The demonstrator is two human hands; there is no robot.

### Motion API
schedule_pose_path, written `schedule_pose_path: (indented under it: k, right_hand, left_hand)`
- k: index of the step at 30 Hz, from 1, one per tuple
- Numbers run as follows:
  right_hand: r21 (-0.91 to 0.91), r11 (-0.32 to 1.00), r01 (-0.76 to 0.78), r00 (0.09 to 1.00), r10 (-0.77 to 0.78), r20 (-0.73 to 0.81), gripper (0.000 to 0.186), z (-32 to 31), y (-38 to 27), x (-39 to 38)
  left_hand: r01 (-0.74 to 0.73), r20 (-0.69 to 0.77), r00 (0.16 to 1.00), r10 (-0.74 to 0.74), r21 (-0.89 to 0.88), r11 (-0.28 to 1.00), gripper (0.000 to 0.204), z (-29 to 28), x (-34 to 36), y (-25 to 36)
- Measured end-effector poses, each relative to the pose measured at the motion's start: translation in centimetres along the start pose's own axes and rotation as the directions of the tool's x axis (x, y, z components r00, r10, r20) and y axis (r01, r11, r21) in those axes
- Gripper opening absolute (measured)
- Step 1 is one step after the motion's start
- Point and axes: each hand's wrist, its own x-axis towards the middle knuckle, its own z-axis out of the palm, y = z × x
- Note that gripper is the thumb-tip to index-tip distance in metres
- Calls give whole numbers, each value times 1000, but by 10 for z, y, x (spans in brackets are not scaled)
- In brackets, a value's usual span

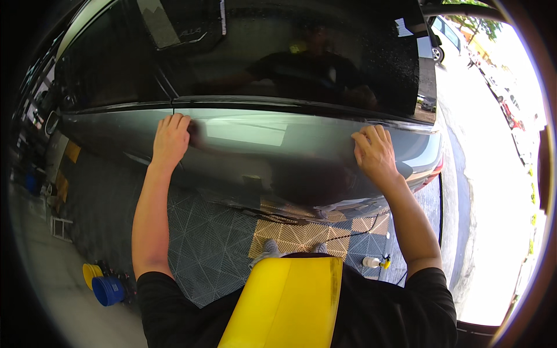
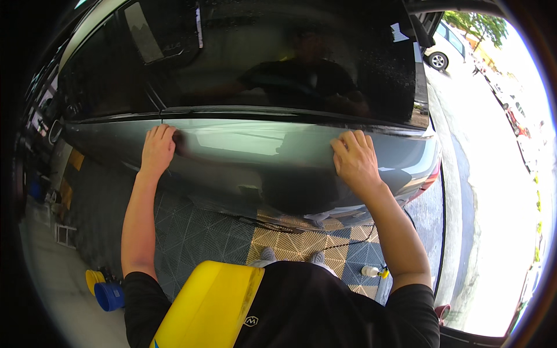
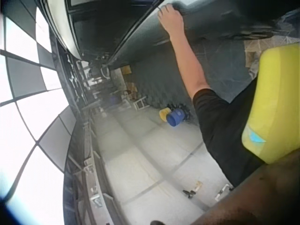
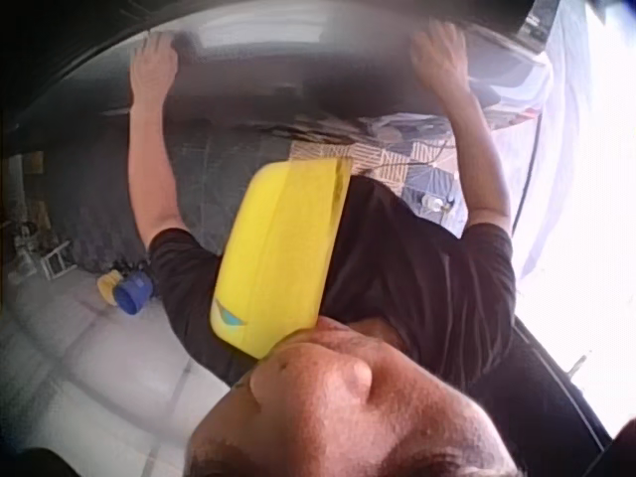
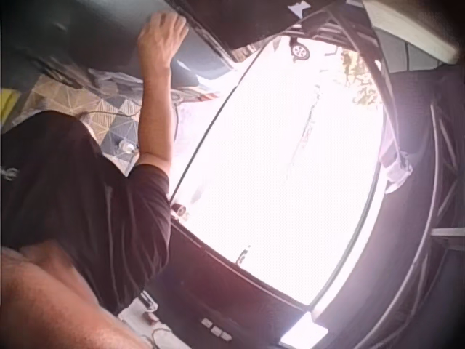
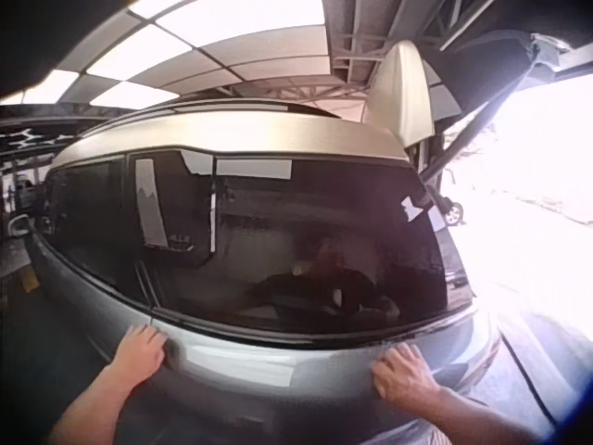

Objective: The person cleans the rear bumper of a grey car with a cloth and spray. They apply a clear protective film to the surface, using a spray bottle to wet the area and a squeegee to smooth the film and remove bubbles. A heat gun is used to help the film conform to the bumper's curves, and a knife is used to trim the excess material.

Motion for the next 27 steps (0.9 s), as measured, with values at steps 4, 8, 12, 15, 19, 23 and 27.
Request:
schedule_pose_path:
  k: [4, 8, 12, 15, 19, 23, 27]
  right_hand:
    - [-55, 998, -30, 999, 28, -27, 29, 6, 21, -6]
    - [-115, 992, -47, 995, 36, -91, 44, -1, 19, 8]
    - [-81, 995, -59, 992, 50, -112, 40, 6, 24, 30]
    - [-10, 996, -91, 996, 91, -1, 27, 6, 33, 34]
    - [125, 987, -96, 995, 92, 37, 10, -6, 35, 28]
    - [70, 998, -4, 1000, 4, 0, 11, -16, 19, -2]
    - [75, 997, 38, 999, -36, -27, 15, -10, 14, -19]
  left_hand:
    - [37, -3, 999, -37, 14, 999, 19, 3, -21, -42]
    - [117, 20, 993, -116, -81, 990, 15, -4, -22, -37]
    - [96, 48, 995, -91, -121, 988, 15, -10, -31, -36]
    - [83, 72, 995, -73, -142, 986, 15, -11, -36, -31]
    - [86, 107, 991, -74, -113, 990, 16, -20, -39, -21]
    - [68, 108, 993, -56, -113, 991, 15, -22, -45, -14]
    - [65, 161, 986, -49, -90, 994, 14, -25, -51, -9]
